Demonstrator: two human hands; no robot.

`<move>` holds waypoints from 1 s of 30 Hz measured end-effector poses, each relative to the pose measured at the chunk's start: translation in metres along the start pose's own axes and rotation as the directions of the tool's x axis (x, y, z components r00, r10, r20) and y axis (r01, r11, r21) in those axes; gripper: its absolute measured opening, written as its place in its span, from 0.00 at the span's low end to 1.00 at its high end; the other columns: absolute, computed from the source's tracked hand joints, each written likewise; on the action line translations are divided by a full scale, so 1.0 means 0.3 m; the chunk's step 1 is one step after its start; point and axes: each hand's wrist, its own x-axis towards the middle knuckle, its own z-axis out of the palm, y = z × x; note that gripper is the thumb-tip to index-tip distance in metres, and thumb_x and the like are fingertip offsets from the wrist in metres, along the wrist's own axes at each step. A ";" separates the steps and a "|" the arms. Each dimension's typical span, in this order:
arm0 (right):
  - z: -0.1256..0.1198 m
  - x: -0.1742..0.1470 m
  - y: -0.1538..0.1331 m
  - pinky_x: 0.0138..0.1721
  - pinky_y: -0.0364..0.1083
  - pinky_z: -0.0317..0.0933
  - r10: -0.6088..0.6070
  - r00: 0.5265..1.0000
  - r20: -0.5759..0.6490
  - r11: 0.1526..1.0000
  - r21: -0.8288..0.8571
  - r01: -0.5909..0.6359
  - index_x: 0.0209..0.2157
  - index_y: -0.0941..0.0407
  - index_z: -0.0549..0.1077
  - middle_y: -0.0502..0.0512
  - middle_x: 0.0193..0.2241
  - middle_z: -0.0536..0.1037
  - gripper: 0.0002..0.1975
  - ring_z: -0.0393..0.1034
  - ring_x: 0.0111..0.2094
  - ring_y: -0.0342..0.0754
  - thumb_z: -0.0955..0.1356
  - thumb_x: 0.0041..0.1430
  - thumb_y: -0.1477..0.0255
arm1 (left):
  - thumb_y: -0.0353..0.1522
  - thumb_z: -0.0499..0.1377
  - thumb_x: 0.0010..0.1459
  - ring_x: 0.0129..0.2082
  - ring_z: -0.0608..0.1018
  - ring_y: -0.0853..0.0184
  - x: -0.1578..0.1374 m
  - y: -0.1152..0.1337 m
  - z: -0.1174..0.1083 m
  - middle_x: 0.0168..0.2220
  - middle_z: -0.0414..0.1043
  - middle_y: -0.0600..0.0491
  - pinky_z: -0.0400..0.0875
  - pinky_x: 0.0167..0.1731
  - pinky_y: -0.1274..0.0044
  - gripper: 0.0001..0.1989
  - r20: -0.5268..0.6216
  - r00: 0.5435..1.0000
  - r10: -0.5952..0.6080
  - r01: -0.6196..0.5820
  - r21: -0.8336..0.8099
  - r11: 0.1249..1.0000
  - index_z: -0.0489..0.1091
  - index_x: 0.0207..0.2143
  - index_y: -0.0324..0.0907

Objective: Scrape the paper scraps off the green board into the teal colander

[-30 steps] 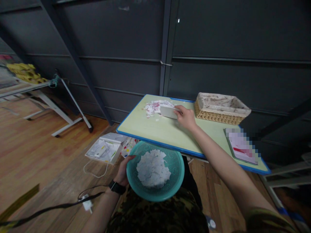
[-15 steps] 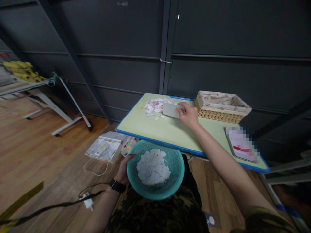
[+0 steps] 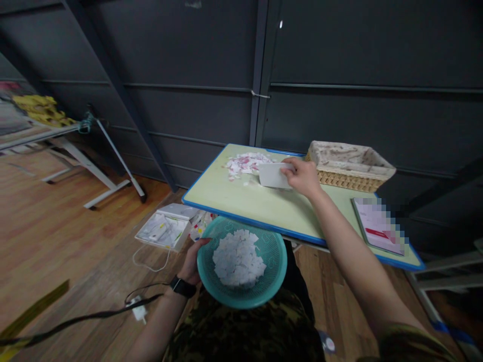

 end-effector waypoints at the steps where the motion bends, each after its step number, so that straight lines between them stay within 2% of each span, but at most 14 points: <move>1: -0.006 0.002 0.000 0.36 0.52 0.64 -0.002 1.000 0.019 0.999 0.032 0.002 0.41 0.56 0.80 0.57 0.30 0.82 0.16 0.72 0.29 0.55 0.67 0.52 0.68 | 0.28 0.61 0.53 0.21 0.80 0.62 0.000 0.002 0.001 0.23 0.80 0.49 0.74 0.24 0.73 0.04 -0.001 1.000 0.002 -0.002 -0.001 1.000 0.75 0.28 0.37; 6: 0.012 -0.002 -0.022 0.32 0.50 0.62 -0.019 0.993 0.117 0.972 0.235 -0.009 0.39 0.58 0.80 0.57 0.30 0.81 0.17 0.69 0.27 0.52 0.68 0.51 0.64 | 0.28 0.61 0.53 0.20 0.79 0.63 -0.008 0.013 0.012 0.21 0.79 0.50 0.73 0.21 0.74 0.04 -0.030 0.999 0.011 -0.011 0.000 1.000 0.75 0.27 0.37; 9: 0.044 -0.010 -0.039 0.32 0.49 0.61 0.008 0.996 0.091 0.953 0.301 -0.035 0.41 0.56 0.80 0.55 0.31 0.81 0.17 0.69 0.28 0.51 0.68 0.52 0.63 | 0.28 0.60 0.54 0.21 0.80 0.62 -0.012 0.023 0.019 0.23 0.81 0.49 0.75 0.23 0.73 0.05 -0.045 0.999 0.007 -0.007 0.010 1.000 0.76 0.30 0.37; 12: 0.069 -0.016 -0.045 0.34 0.49 0.62 0.033 0.998 0.059 0.949 0.310 -0.050 0.42 0.56 0.79 0.56 0.33 0.81 0.17 0.70 0.29 0.51 0.67 0.54 0.63 | 0.28 0.58 0.56 0.22 0.81 0.62 -0.013 0.032 0.021 0.25 0.81 0.49 0.76 0.26 0.73 0.07 -0.046 0.999 0.022 -0.022 0.004 1.000 0.77 0.30 0.37; 17: 0.072 -0.019 -0.037 0.36 0.49 0.62 -0.012 0.994 0.112 0.957 0.290 -0.021 0.41 0.56 0.80 0.56 0.32 0.81 0.16 0.70 0.30 0.51 0.68 0.54 0.64 | 0.28 0.57 0.57 0.19 0.79 0.64 -0.013 0.039 0.021 0.23 0.81 0.47 0.74 0.22 0.74 0.10 -0.036 0.999 0.025 -0.024 0.011 1.000 0.76 0.26 0.36; 23: 0.051 -0.010 -0.013 0.33 0.47 0.62 -0.047 0.989 0.141 0.912 0.410 -0.015 0.36 0.58 0.80 0.54 0.30 0.80 0.15 0.70 0.29 0.50 0.70 0.50 0.62 | 0.27 0.59 0.53 0.20 0.80 0.62 -0.014 0.035 0.022 0.23 0.81 0.48 0.75 0.25 0.73 0.07 -0.045 0.998 0.037 -0.038 -0.021 0.999 0.77 0.29 0.35; 30: 0.041 0.005 0.002 0.27 0.45 0.57 0.040 0.988 0.152 0.896 0.431 -0.102 0.35 0.60 0.79 0.55 0.26 0.78 0.18 0.66 0.25 0.47 0.71 0.46 0.61 | 0.28 0.59 0.53 0.21 0.79 0.64 -0.006 0.031 0.011 0.21 0.80 0.50 0.75 0.25 0.74 0.06 -0.038 0.999 0.019 -0.019 -0.011 1.000 0.76 0.27 0.36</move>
